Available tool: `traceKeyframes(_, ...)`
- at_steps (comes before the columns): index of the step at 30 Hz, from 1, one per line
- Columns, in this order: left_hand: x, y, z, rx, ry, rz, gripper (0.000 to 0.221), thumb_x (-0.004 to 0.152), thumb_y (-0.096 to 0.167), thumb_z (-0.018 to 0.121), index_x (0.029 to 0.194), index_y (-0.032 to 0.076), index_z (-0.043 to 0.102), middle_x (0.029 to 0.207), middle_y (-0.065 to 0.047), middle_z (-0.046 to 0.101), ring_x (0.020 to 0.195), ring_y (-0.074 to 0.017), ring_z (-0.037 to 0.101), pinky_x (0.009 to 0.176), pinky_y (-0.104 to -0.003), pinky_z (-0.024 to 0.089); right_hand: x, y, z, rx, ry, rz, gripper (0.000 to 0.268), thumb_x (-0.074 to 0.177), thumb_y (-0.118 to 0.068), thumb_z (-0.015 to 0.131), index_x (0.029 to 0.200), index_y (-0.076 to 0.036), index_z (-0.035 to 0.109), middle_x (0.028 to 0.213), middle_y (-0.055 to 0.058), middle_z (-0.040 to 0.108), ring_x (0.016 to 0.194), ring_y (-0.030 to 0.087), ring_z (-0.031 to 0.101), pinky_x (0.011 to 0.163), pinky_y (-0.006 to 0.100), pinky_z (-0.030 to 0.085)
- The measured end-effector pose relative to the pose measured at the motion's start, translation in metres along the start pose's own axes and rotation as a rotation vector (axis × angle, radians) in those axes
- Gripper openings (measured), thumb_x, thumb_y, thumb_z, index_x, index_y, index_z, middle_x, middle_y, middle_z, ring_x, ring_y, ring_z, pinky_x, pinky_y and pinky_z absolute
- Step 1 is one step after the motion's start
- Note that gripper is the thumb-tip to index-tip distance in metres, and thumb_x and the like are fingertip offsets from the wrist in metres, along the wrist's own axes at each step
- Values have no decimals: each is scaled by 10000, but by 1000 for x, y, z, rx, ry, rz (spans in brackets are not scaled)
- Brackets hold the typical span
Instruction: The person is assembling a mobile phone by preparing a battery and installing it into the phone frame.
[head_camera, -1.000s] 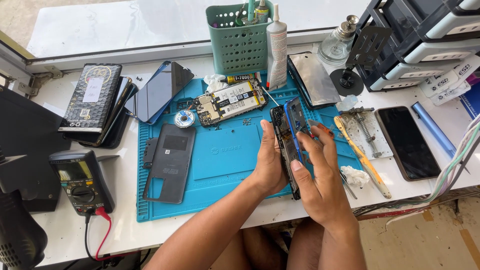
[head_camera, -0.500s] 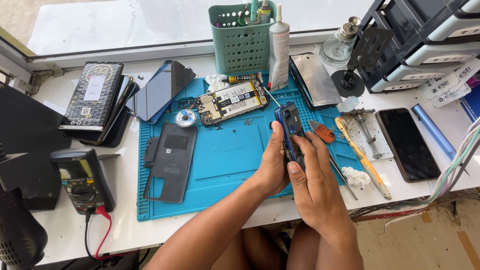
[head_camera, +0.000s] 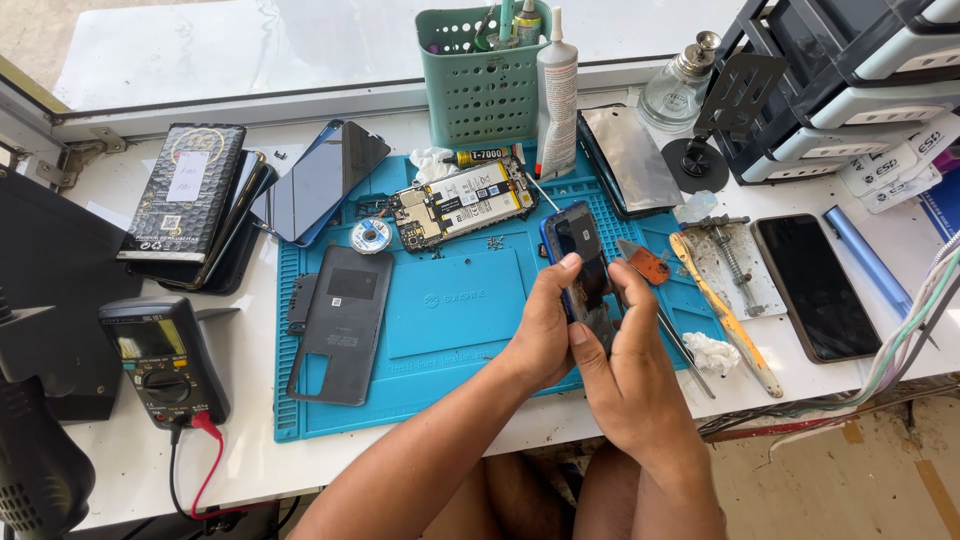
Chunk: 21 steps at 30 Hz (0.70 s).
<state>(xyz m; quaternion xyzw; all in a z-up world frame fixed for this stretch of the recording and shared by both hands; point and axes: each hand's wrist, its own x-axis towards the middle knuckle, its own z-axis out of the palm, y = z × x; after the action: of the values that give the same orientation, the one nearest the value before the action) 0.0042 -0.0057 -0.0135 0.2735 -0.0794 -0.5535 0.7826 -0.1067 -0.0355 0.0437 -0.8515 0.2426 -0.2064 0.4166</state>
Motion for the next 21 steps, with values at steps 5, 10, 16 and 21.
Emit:
traceKeyframes(5,8,15,-4,-60,21,100,549,920,557,451,1105,64,606,956,-102,622,802,-243,562,726,-418,478,2,-3,-8,131,55,50,752,933,-455,530,1506,-49,262,1599,202,333,1475,339,413,1131,455,392)
traceKeyframes(10,9,46,-4,-158,-4,334,613,837,547,575,1256,101,617,1021,-56,654,861,-200,616,803,-381,473,4,7,-6,184,22,234,824,838,-448,639,1512,-106,310,1536,153,470,1223,279,610,983,372,518)
traceKeyframes(16,19,49,-23,-151,-52,402,744,906,620,514,1414,84,606,1134,-66,681,1030,-223,664,985,-432,545,-1,31,28,950,-53,188,749,913,-158,683,1504,24,260,987,288,711,680,285,766,547,334,624)
traceKeyframes(21,17,50,-16,-108,-96,425,772,929,614,491,1458,57,571,1147,-69,679,1049,-214,676,994,-418,564,-4,39,51,1328,0,399,281,905,-52,708,1115,21,536,970,286,765,759,335,785,602,404,670)
